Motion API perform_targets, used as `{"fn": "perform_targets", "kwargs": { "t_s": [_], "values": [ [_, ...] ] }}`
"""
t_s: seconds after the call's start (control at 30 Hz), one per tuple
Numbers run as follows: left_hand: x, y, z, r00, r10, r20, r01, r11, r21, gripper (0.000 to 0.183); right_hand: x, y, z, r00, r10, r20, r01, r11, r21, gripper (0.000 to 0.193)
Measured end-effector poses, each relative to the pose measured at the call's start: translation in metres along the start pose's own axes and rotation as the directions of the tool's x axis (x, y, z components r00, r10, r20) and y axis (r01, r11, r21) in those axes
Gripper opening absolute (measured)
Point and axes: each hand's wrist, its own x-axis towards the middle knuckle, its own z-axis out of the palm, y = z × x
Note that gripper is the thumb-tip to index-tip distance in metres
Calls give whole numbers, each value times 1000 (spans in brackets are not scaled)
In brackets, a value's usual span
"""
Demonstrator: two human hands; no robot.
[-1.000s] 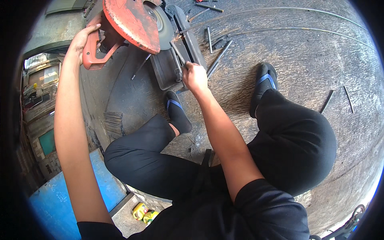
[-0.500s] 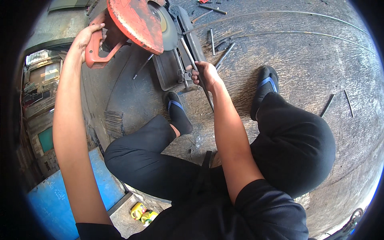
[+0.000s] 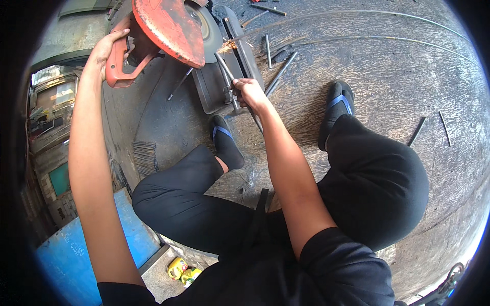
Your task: Cutting metal rods into smaller pieces using a metal chop saw.
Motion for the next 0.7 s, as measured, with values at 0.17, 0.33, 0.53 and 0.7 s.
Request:
{"fn": "perform_targets", "kwargs": {
  "t_s": [0.17,0.33,0.53,0.7],
  "values": [
    [-1,1,0,1000,4,-11,-3,1000,26,34,6,4,4,990,-128,-64,113,975,-192,26],
    [-5,1,2,999,33,3,-33,998,62,44,13,9,11,910,-384,-154,247,803,-542,30],
    [-1,2,-2,1000,-15,-16,16,997,76,51,5,10,17,788,-592,-169,289,598,-747,27],
    [4,-2,-6,1000,-1,-23,3,996,88,55,-2,7,22,767,-625,-146,269,520,-811,23]
  ]
}}
